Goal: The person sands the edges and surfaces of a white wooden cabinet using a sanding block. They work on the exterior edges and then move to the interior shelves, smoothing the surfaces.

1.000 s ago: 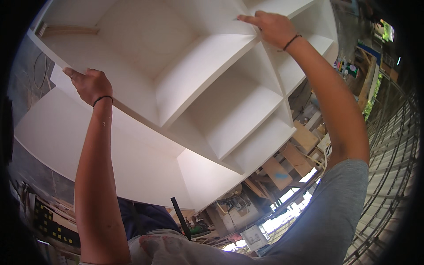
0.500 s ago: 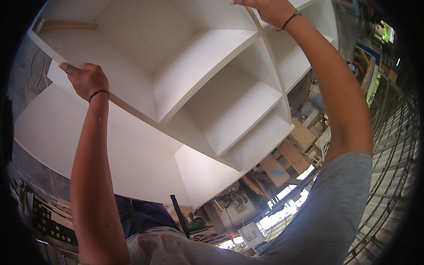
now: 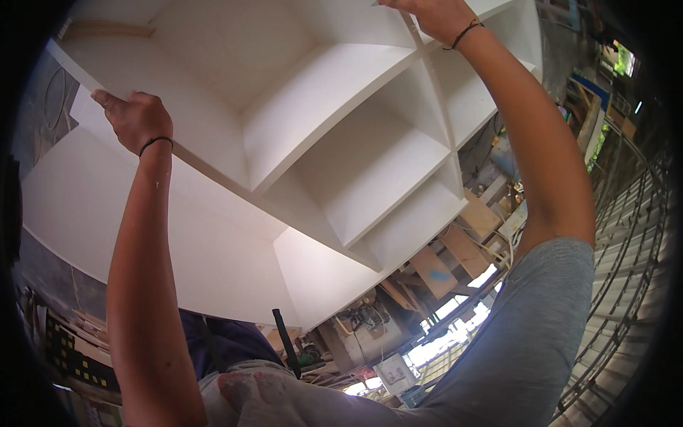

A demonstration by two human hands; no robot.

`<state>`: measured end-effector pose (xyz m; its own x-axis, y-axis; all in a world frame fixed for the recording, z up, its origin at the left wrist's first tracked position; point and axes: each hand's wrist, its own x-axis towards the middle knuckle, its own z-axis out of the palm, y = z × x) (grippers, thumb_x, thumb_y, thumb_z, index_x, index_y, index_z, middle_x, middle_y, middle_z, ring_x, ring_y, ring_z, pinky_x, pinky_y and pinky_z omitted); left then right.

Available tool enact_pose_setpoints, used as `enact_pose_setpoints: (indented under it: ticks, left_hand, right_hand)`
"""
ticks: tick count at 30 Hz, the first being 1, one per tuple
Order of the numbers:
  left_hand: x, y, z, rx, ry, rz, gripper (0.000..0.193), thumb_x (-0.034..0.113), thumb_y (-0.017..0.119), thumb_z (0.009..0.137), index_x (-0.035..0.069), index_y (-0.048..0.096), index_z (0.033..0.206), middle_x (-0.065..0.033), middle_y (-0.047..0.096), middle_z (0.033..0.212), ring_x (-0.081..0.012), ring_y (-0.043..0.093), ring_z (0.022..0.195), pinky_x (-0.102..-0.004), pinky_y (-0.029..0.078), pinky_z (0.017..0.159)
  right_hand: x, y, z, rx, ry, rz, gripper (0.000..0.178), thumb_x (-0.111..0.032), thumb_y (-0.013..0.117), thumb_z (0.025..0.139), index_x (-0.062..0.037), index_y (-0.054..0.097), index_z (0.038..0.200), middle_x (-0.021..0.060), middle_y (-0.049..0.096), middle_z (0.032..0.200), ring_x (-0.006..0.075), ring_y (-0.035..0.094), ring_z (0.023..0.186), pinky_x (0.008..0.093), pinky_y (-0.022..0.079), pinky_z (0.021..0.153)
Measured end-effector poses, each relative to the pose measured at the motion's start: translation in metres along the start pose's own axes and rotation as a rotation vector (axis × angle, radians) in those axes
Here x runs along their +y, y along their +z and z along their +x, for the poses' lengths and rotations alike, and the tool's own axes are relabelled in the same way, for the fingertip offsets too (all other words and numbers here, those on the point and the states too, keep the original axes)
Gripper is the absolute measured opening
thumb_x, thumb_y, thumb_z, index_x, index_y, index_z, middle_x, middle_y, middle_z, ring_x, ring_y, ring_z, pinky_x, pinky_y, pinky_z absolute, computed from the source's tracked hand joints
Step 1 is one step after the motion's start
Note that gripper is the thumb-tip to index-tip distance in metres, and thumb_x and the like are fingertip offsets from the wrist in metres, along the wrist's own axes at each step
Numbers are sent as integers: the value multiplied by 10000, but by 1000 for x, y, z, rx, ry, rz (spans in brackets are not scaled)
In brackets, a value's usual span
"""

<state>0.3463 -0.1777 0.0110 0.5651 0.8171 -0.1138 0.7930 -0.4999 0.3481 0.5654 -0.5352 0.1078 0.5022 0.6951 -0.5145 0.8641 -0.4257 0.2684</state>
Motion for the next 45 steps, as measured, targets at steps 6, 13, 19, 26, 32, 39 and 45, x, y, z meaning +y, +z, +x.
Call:
enact_pose_setpoints:
  ticks: [6,13,19,26,32,39,45]
  left_hand:
    - [3,-1,-2,0,10,-5,655,175,443,949,35,138,1512,-192,481,1351,-356,597,1104,-417,504,934]
    - [1,0,-1,-6,6,-9,662,184,449,949,33,135,1512,-212,483,1339,-362,598,1095,-420,504,924]
    - [-4,3,1,47,49,24,666,188,457,940,22,149,1507,-209,501,1326,-361,596,1104,-418,502,928]
    - [1,1,0,4,14,13,664,189,450,945,20,143,1509,-204,488,1351,-360,590,1122,-418,496,947]
    - [1,-1,1,0,-2,28,662,177,450,939,25,147,1508,-205,503,1332,-365,590,1120,-422,499,944]
    - [-1,2,1,-2,13,28,665,184,449,945,31,137,1512,-195,487,1350,-363,593,1117,-419,502,939]
    - [4,-4,0,-46,-26,9,653,189,444,945,9,152,1501,-195,484,1358,-361,596,1116,-420,508,935]
  right_hand:
    - [-16,49,-75,-81,28,206,665,26,516,846,-366,496,1382,60,546,841,246,612,772,357,535,673]
    - [8,11,-14,145,-64,-38,649,13,517,865,-372,485,1387,59,546,843,244,611,755,347,530,623]
    - [-9,45,-75,-154,27,224,632,23,518,853,-367,525,1350,59,606,949,274,638,804,380,541,650]
    - [14,19,-11,141,-13,2,629,15,480,883,-370,495,1379,76,595,895,277,617,726,375,524,631]
    - [-13,43,-84,-208,149,283,580,-39,480,884,-383,523,1349,83,609,908,279,643,796,413,544,689]
    - [24,32,-7,69,-23,79,601,26,476,879,-341,529,1353,57,591,882,260,626,802,372,544,665]
    - [-20,47,-84,-65,68,232,588,-24,514,876,-391,532,1335,66,581,872,266,643,784,399,546,667]
